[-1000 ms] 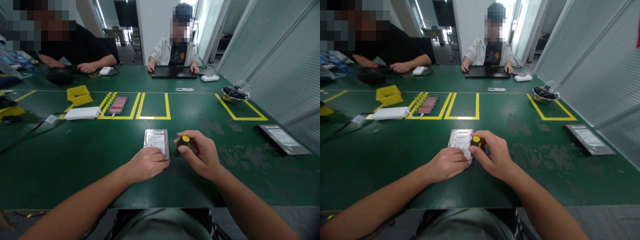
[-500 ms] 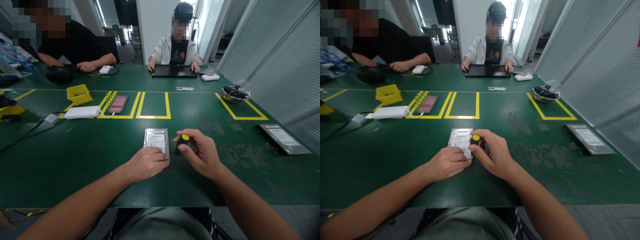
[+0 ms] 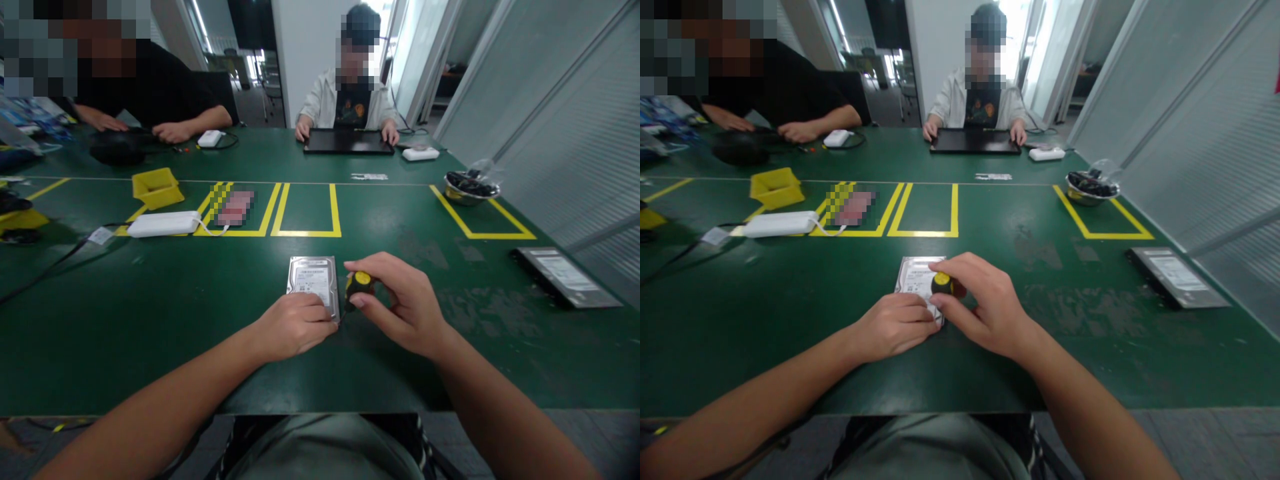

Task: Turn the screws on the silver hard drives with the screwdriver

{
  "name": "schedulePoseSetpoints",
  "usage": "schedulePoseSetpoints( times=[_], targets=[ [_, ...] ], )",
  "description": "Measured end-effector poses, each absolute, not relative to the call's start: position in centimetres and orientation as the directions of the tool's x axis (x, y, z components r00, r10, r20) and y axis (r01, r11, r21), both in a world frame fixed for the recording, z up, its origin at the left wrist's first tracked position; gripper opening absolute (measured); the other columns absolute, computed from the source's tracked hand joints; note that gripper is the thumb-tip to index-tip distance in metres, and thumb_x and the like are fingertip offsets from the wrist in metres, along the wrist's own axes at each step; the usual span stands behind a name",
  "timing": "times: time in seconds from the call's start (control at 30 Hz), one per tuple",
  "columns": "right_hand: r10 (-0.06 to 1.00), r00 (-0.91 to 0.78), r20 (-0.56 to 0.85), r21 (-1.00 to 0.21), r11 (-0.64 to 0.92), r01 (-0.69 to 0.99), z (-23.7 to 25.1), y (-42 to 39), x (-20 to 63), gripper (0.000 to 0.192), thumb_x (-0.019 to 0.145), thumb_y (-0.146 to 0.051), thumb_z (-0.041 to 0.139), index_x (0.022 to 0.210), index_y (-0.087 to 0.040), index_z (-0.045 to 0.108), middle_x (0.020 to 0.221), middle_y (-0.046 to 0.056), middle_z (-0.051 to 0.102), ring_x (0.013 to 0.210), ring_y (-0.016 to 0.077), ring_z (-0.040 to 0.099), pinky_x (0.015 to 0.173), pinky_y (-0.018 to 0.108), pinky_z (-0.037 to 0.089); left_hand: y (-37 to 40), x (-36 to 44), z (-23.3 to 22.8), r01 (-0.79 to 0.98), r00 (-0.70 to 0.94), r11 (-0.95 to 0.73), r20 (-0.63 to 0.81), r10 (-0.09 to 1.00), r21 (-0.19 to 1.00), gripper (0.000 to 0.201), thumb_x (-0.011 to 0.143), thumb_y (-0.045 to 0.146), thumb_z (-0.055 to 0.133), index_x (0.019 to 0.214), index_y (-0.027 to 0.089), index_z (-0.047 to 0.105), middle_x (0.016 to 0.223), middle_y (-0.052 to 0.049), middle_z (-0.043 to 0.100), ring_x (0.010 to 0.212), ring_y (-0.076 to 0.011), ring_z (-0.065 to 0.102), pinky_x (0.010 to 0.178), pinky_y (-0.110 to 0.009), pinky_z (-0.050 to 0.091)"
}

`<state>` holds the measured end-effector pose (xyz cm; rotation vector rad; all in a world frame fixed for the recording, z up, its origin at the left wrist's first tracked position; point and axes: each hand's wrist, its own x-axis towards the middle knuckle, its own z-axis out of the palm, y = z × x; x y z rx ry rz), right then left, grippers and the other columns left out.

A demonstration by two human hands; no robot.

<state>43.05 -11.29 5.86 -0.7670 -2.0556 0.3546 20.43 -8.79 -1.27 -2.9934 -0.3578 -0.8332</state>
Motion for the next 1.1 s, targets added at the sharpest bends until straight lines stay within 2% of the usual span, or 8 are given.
schedulePoseSetpoints(
  times=[0.17, 0.57, 0.9, 1.1],
  targets=[
    [0.633, -0.436, 0.640, -0.501, 0.774, 0.387, 6.0, -11.2, 43.1, 0.031, 0.090, -0.021, 0.064, 0.121, -0.016, 0.061, 0.095, 0.006, 0.067, 0.080, 0.0152, 0.062, 0.071, 0.028, 0.050, -8.8, 20.5, -1.2, 0.219, 0.836, -0.974, 0.504, 0.216, 0.054, 0.018, 0.097, 0.021, 0.054, 0.097, 0.018, 0.072, 0.083, -0.004, 0.072, 0.082, -0.0175, 0.065, 0.075, -0.030, 0.053],
    [0.636, -0.467, 0.615, -0.482, 0.771, 0.415, 6.2, -10.7, 42.9, 0.031, 0.093, -0.023, 0.059, 0.124, -0.019, 0.059, 0.096, 0.005, 0.069, 0.078, 0.0141, 0.062, 0.072, 0.028, 0.052, -8.8, 20.4, -1.3, 0.216, 0.842, -0.975, 0.494, 0.214, 0.053, 0.016, 0.096, 0.019, 0.056, 0.098, 0.017, 0.072, 0.083, -0.004, 0.071, 0.079, -0.0178, 0.063, 0.072, -0.030, 0.051],
    [0.636, -0.516, 0.574, -0.477, 0.772, 0.421, 6.4, -10.1, 43.0, 0.036, 0.096, -0.023, 0.055, 0.132, -0.021, 0.055, 0.113, 0.006, 0.070, 0.097, 0.0168, 0.066, 0.083, 0.029, 0.053, -8.7, 20.3, -1.3, 0.211, 0.835, -0.975, 0.508, 0.214, 0.064, 0.017, 0.096, 0.020, 0.055, 0.097, 0.018, 0.072, 0.083, -0.005, 0.071, 0.078, -0.0167, 0.063, 0.070, -0.029, 0.050],
    [0.647, -0.497, 0.578, -0.486, 0.763, 0.427, 6.1, -9.9, 43.0, 0.034, 0.097, -0.024, 0.055, 0.131, -0.020, 0.056, 0.109, 0.006, 0.070, 0.084, 0.0139, 0.063, 0.077, 0.027, 0.052, -8.7, 20.3, -1.3, 0.209, 0.839, -0.975, 0.499, 0.217, 0.072, 0.016, 0.096, 0.019, 0.056, 0.098, 0.018, 0.072, 0.084, -0.005, 0.071, 0.080, -0.0175, 0.063, 0.072, -0.030, 0.051]
  ],
)
